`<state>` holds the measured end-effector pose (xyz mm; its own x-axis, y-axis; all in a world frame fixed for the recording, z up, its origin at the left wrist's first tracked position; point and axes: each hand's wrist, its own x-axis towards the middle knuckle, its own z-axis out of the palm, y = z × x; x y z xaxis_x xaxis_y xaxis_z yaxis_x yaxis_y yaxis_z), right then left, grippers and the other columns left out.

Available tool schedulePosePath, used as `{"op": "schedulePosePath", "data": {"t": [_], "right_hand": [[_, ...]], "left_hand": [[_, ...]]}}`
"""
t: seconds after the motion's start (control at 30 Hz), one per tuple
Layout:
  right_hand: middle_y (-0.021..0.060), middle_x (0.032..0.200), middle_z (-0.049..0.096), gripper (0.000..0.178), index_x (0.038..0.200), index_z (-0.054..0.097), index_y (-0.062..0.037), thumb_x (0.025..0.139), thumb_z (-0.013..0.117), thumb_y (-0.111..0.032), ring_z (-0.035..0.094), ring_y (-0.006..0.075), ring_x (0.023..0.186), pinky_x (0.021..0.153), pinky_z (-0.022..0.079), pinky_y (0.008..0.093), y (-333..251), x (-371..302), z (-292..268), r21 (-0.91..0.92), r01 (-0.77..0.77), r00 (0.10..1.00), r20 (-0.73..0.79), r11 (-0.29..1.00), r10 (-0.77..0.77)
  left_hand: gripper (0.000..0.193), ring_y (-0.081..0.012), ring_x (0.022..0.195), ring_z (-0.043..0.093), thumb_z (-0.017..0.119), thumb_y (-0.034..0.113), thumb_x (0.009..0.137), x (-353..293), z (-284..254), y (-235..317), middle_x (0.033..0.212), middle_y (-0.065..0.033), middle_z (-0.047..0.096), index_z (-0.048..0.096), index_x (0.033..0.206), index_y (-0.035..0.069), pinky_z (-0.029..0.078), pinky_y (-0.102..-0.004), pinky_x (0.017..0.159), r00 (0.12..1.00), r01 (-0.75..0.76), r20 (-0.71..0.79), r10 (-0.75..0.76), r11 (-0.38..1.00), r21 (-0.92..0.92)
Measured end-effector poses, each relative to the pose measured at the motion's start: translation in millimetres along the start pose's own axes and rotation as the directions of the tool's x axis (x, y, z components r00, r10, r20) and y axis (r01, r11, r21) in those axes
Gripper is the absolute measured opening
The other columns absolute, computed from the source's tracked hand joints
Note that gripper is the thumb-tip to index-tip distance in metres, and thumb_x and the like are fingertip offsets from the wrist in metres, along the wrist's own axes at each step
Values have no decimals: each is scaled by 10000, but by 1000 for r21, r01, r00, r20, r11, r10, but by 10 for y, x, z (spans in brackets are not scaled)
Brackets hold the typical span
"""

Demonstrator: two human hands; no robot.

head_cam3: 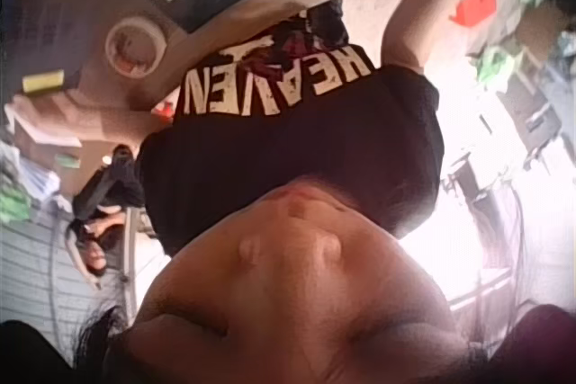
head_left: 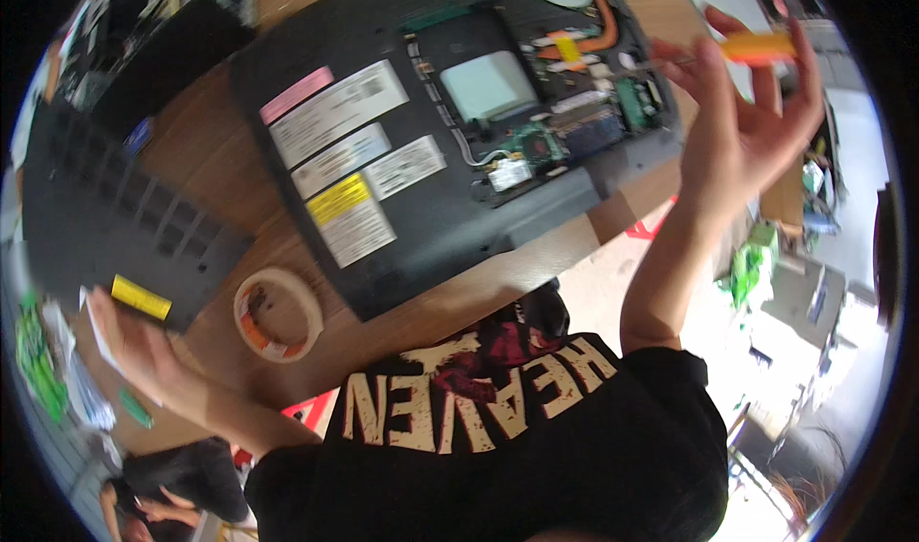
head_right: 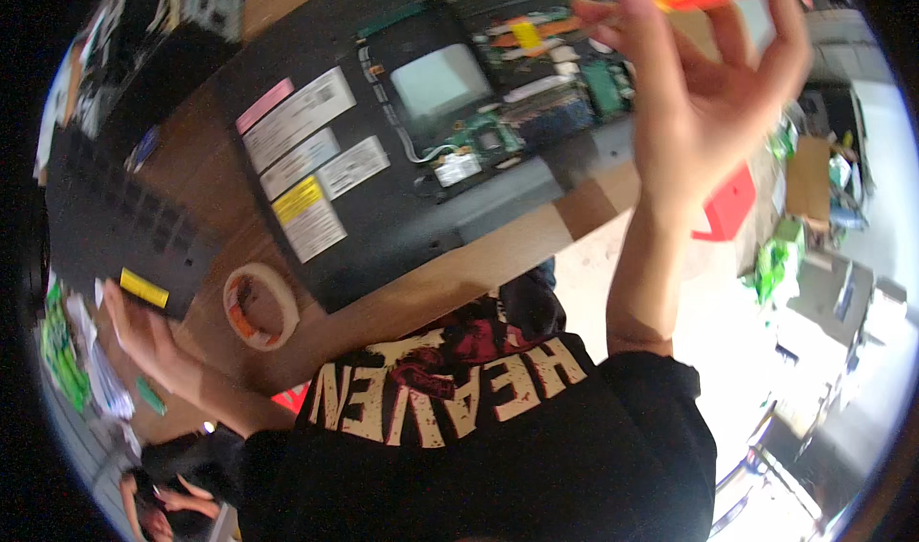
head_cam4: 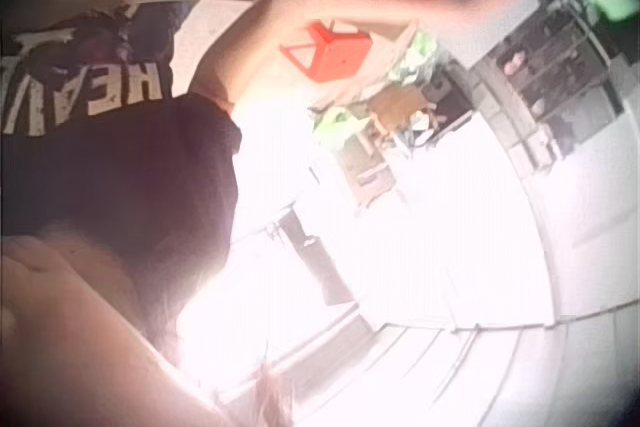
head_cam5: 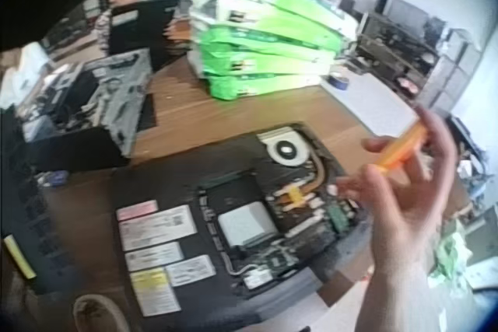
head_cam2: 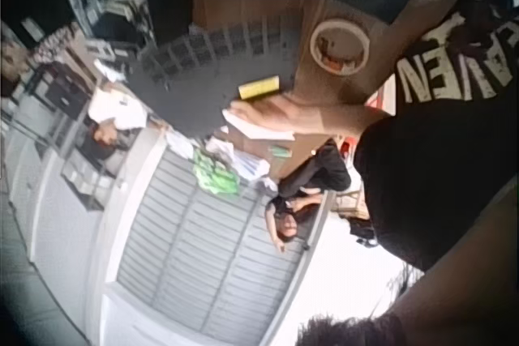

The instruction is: The person uses a screwdriver to tighten screws on the internal components and the outer bottom casing of a laptop, then places the casing back onto the base.

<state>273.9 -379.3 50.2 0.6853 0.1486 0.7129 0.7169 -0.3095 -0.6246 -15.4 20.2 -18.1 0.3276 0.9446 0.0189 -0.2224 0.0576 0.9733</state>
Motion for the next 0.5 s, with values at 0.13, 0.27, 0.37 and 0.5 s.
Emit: {"op": "schedulePosePath", "data": {"t": [0.13, 0.27, 0.37, 0.5], "right_hand": [[244, 1110, 521, 524, 1337, 231, -150, 895, 467, 3, 642, 295, 662, 562, 569, 353, -346, -310, 234, 453, -195, 981, 69, 870, 184], [216, 1013, 550, 628, 1303, 192, -177, 828, 494, 100, 641, 284, 675, 642, 585, 395, -614, -734, 598, 664, -275, 933, 360, 696, 26], [220, 975, 557, 678, 1247, 195, -164, 765, 539, 166, 642, 288, 729, 705, 585, 436, -729, -976, 748, 669, -276, 855, 499, 690, -142], [275, 881, 601, 541, 1063, 328, -44, 692, 674, 143, 659, 328, 771, 646, 569, 342, -845, -1157, 1051, 764, -79, 909, 320, 640, -269]], "left_hand": [[257, -145, 1029, 529, 587, 91, 860, 27, 92, 46, 1079, -51, 586, 543, 1101, 14, 392, -307, 921, 1000, -18, -16, 18, 999, -51], [192, -152, 988, 549, 558, 89, 881, -225, 594, 154, 1031, -44, 591, 549, 1065, 35, 417, -311, 898, 1000, 7, 21, -6, 997, -74], [163, -146, 954, 559, 551, 69, 880, -333, 588, 88, 1012, -49, 596, 549, 1038, 34, 442, -307, 875, 994, 6, 106, 8, 991, -134], [147, -131, 942, 559, 543, 75, 883, -332, 751, -125, 1001, -39, 593, 547, 1021, 22, 435, -276, 869, 972, 105, 233, -19, 927, -360]]}}
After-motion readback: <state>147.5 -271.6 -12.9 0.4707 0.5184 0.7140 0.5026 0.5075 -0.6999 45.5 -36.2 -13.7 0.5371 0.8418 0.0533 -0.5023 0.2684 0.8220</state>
